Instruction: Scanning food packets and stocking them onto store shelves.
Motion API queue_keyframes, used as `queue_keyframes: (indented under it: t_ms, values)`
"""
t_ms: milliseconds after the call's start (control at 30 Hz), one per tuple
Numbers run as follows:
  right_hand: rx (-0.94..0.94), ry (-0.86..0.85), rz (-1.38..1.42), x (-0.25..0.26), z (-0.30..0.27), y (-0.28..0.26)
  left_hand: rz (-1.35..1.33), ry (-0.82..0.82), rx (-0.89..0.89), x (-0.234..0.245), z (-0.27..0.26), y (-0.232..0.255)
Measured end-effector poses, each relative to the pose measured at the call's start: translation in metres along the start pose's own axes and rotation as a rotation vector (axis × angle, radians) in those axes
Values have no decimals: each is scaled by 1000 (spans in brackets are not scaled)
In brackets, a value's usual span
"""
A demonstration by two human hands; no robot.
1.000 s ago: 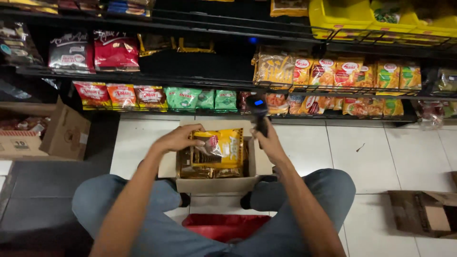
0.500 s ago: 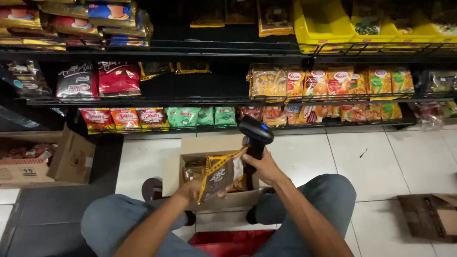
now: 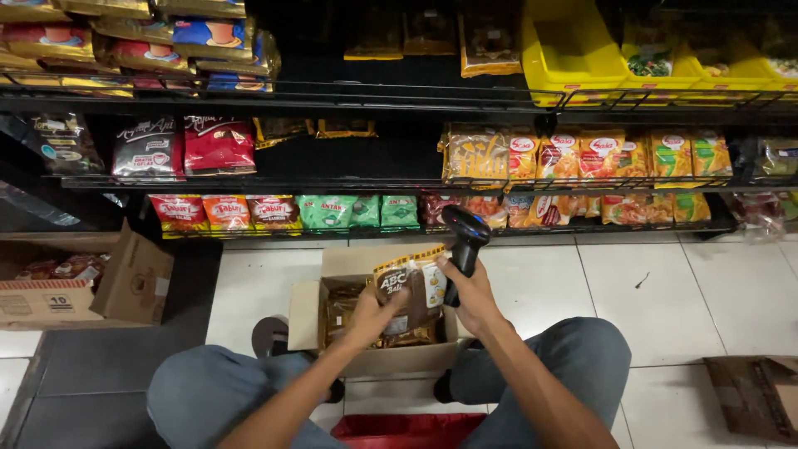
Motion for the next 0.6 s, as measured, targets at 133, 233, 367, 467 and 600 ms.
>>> queue_keyframes:
  t_ms: [133, 233, 367, 467, 600]
  values:
    - [126, -57, -118, 2, 4, -1, 42, 143, 111, 17, 1, 3]
    - [159, -52, -127, 2, 7, -10, -177, 60, 161, 8, 9, -10]
    - [180, -53, -103, 0, 1, -30, -328, 27, 152, 15, 1, 16]
    - [198, 31, -110, 12, 8, -35, -482, 39, 278, 22, 6, 16]
    - [385, 7, -141, 17, 3, -40, -755, 71, 355, 51, 8, 47]
Point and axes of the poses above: each hand's wrist, its own z-axis towards the middle knuckle, its own x-axis out of the back of the hand, y = z × x, the point moved 6 cm from there along z, towards the middle knuckle, and after that the axes turned 14 degrees about y, right-handed, at the moved point
